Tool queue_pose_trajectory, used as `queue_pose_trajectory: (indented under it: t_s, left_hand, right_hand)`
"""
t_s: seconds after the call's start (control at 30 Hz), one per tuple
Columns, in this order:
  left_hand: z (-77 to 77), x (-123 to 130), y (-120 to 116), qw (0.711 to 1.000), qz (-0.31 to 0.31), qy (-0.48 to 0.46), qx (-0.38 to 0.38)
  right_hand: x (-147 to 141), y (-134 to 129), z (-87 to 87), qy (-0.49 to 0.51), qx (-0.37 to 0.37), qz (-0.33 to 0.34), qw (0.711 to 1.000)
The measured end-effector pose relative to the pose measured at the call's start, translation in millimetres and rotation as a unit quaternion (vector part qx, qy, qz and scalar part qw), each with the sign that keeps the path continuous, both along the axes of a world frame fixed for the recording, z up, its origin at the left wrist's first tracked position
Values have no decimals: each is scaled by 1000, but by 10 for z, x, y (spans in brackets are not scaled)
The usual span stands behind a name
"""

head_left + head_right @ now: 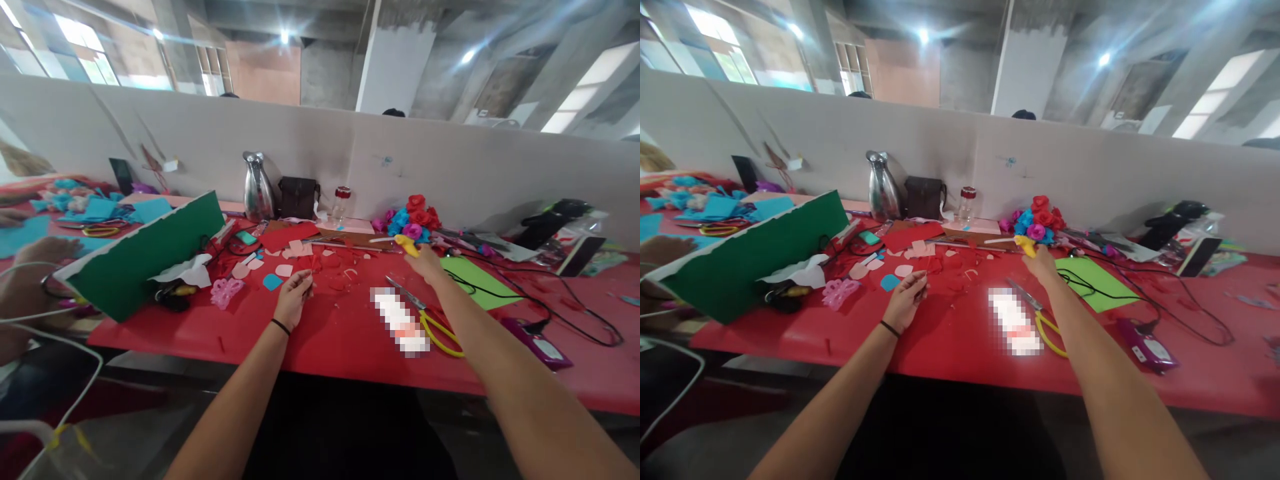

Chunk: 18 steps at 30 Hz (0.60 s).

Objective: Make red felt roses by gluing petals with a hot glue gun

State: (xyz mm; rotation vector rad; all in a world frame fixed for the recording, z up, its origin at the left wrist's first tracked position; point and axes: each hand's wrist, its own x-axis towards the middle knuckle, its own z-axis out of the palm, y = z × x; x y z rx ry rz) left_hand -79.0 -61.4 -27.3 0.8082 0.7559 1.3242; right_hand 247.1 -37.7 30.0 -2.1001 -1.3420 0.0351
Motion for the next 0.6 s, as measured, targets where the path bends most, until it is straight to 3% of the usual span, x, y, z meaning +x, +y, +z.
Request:
queue_pose_trajectory:
  t_s: [0.1, 0.17, 0.27, 0.5, 0.6]
  left_hand:
    - [3, -7, -9, 1000, -2, -8, 3]
    - [6, -10, -17, 1000, -3, -18, -1]
    - [9, -15, -27, 999, -5, -33, -14]
    - [-22, -32, -29, 999, -2, -32, -7]
    - [-38, -19, -31, 1000, 0, -15, 9]
  right_hand:
    - [-117, -136, 185, 66, 64, 29, 995]
    - [-275, -278, 288, 203, 137, 103, 964]
    - [-598, -542, 352, 313, 147, 196, 918]
    - [-1200, -944, 157, 236, -1, 303, 923]
    - [-1287, -985, 75, 159, -27, 297, 941]
